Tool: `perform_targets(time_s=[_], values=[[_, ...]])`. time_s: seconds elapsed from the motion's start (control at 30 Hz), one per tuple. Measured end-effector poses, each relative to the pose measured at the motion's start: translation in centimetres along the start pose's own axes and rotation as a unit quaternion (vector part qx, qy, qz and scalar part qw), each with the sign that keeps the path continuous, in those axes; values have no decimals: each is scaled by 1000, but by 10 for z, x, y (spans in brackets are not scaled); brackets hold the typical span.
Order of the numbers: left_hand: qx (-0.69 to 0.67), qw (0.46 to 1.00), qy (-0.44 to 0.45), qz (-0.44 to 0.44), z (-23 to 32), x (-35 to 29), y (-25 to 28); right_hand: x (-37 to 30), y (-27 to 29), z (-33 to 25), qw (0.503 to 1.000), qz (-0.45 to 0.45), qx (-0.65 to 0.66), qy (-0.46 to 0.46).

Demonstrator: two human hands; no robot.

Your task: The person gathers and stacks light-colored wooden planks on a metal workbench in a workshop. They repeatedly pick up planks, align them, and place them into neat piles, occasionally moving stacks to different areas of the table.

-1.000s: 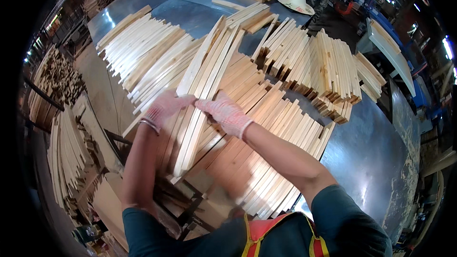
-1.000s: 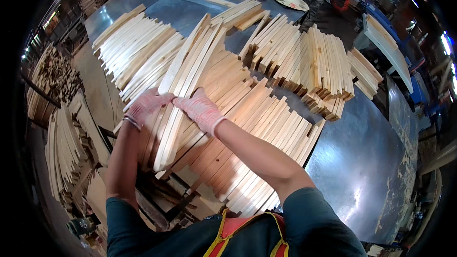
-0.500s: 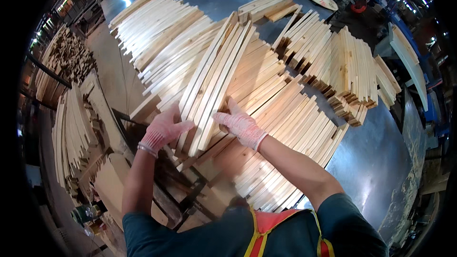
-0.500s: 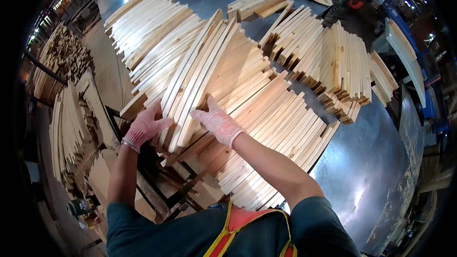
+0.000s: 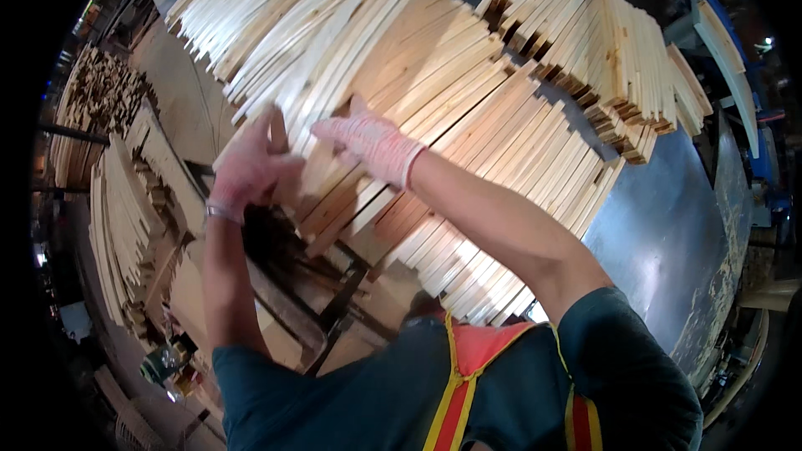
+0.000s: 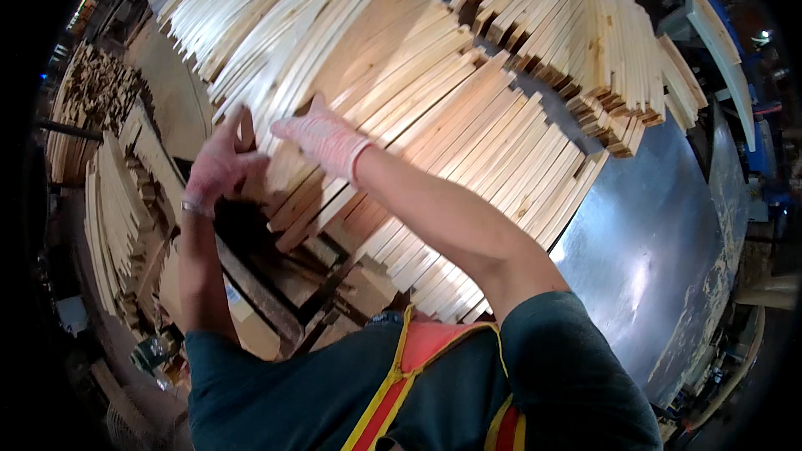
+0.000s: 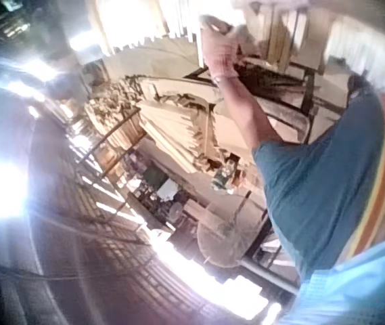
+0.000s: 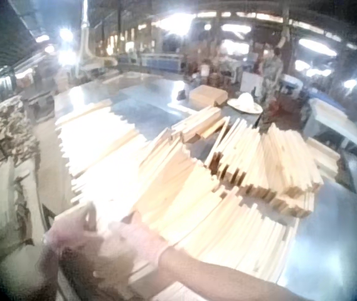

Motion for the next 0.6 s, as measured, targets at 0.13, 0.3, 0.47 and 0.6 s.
perform_targets(time_s=[0.13,0.3,0.47,0.6], values=[[74,994,-71,46,-17,-9,-2,-16,22,27,980,-79,-89,161],[120,938,-146,290,23,-85,-22,-136,106,104,975,143,168,17],[-15,975,-172,143,27,-195,-129,-280,216,224,884,457,-93,37],[-208,961,103,-149,-51,-235,-264,-364,267,345,856,425,-148,-254]])
Point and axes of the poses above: each hand's wrist, its own x-axis towards the middle knuckle, its own y-axis out of the back of the hand, z = x × y, the point moved 5 cm from there along x, towards the middle knuckle, and after that the axes turned 4 degrees about -x, right-handed, at the moved point
